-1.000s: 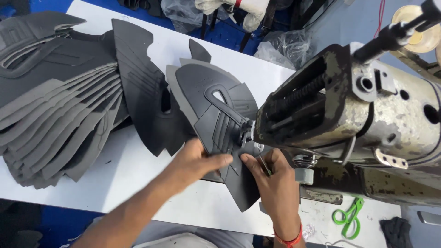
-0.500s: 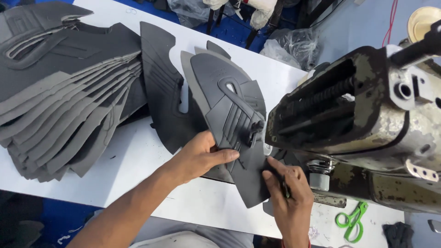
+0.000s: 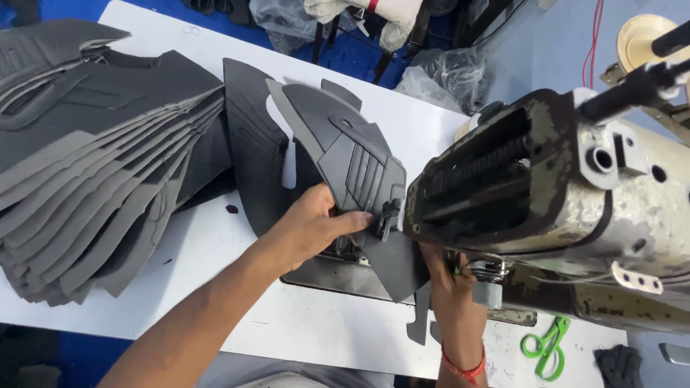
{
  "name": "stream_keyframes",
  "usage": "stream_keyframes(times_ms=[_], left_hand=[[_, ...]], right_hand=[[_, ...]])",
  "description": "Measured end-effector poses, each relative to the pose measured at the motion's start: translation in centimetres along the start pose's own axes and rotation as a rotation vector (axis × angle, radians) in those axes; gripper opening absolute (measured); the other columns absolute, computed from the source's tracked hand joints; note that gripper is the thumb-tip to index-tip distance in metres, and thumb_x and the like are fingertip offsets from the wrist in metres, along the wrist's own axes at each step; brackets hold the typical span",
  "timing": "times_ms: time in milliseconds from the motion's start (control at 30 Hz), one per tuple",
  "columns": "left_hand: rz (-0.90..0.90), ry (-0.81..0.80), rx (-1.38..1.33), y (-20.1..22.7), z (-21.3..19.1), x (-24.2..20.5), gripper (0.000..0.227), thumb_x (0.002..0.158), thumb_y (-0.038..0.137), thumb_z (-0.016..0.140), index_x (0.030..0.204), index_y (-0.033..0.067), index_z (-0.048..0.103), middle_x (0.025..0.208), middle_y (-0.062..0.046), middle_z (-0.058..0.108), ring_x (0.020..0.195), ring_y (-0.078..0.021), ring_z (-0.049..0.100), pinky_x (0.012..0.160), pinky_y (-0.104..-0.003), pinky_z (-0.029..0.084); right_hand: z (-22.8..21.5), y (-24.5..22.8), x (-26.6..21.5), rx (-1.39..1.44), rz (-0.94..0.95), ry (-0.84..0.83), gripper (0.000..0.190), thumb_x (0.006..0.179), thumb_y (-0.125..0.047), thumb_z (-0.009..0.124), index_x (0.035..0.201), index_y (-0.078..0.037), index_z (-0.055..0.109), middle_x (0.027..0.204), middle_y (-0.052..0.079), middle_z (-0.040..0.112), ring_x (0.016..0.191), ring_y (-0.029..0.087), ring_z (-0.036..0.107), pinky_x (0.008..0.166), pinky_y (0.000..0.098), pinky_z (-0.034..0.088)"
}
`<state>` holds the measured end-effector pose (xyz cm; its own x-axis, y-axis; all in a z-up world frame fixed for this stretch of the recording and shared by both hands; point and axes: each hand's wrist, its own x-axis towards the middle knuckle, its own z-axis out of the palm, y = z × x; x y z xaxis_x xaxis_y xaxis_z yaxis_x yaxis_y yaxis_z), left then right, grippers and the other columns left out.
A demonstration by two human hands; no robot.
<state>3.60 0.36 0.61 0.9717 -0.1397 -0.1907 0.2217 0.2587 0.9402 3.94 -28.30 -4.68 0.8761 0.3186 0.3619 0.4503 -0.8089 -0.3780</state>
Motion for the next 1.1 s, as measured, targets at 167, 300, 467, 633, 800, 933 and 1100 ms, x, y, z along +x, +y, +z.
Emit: stream_keyframes(times_ms=[167,300,467,633,800,933,1100], left_hand=[[0.024,0.008,0.0,-0.1,-0.5,1.5,0.022,0.088,0.019,0.076,0.092,-0.0021,0.072,0.082,-0.004,0.071,0.071,-0.0097,0.062,0.062,-0.027,0.05],[0.062,0.069,-0.165,-0.8,-0.5,2.7,0.029,0.085,0.012,0.077,0.107,-0.0024,0.065,0.099,-0.009,0.071,0.089,-0.0143,0.068,0.081,-0.027,0.054],[0.151,0.132,-0.554,-1.2,-1.8,4.5,0.044,0.083,0.007,0.075,0.123,-0.0017,0.058,0.114,-0.01,0.067,0.103,-0.0188,0.066,0.092,-0.033,0.053],[0.286,0.127,-0.75,1.4,-3.5,3.0,0.043,0.086,0.005,0.073,0.126,-0.0003,0.058,0.117,-0.011,0.066,0.109,-0.0228,0.065,0.098,-0.039,0.051],[0.383,-0.05,-0.89,2.4,-6.8,1.4,0.052,0.09,0.015,0.059,0.134,-0.0117,0.059,0.134,-0.025,0.066,0.126,-0.0333,0.064,0.116,-0.046,0.046],[0.444,-0.063,-0.9,0.6,-8.0,1.3,0.056,0.08,0.006,0.056,0.135,-0.005,0.06,0.128,-0.028,0.067,0.125,-0.0363,0.065,0.118,-0.048,0.046],[0.453,-0.13,-1.064,-2.0,-9.2,2.4,0.048,0.076,0.001,0.054,0.122,-0.0036,0.066,0.11,-0.029,0.072,0.109,-0.0394,0.069,0.107,-0.05,0.051]], right_hand=[[0.3,1.0,1.6,-0.602,-0.282,0.134,0.059,0.08,0.002,0.063,0.131,-0.026,0.07,0.122,0.01,0.072,0.107,0.028,0.069,0.088,0.0379,0.054],[1.5,1.8,2.9,-0.703,-0.422,0.312,0.048,0.085,-0.004,0.06,0.13,-0.022,0.063,0.116,0.008,0.074,0.107,0.028,0.073,0.094,0.0466,0.057],[1.7,1.7,0.6,-0.123,0.107,0.014,0.031,0.104,-0.004,0.054,0.132,-0.01,0.065,0.094,0.01,0.068,0.081,0.023,0.065,0.072,0.0335,0.05],[2.3,-3.9,-2.6,0.564,0.675,0.001,0.021,0.107,-0.017,0.058,0.104,-0.003,0.073,0.079,0.007,0.069,0.063,0.018,0.054,0.054,0.0306,0.041],[6.9,-4.6,-9.3,0.491,0.529,-0.172,0.018,0.093,-0.018,0.069,0.103,-0.006,0.078,0.073,0.004,0.074,0.063,0.009,0.064,0.056,0.0251,0.052],[6.9,-5.7,-9.5,0.407,0.446,-0.091,0.017,0.09,-0.017,0.075,0.099,-0.002,0.075,0.073,0.008,0.075,0.06,0.011,0.063,0.056,0.0259,0.053],[6.6,-6.0,-9.1,0.393,0.384,-0.085,0.017,0.088,-0.015,0.076,0.098,-0.001,0.073,0.078,0.011,0.077,0.063,0.011,0.07,0.058,0.0263,0.054]])
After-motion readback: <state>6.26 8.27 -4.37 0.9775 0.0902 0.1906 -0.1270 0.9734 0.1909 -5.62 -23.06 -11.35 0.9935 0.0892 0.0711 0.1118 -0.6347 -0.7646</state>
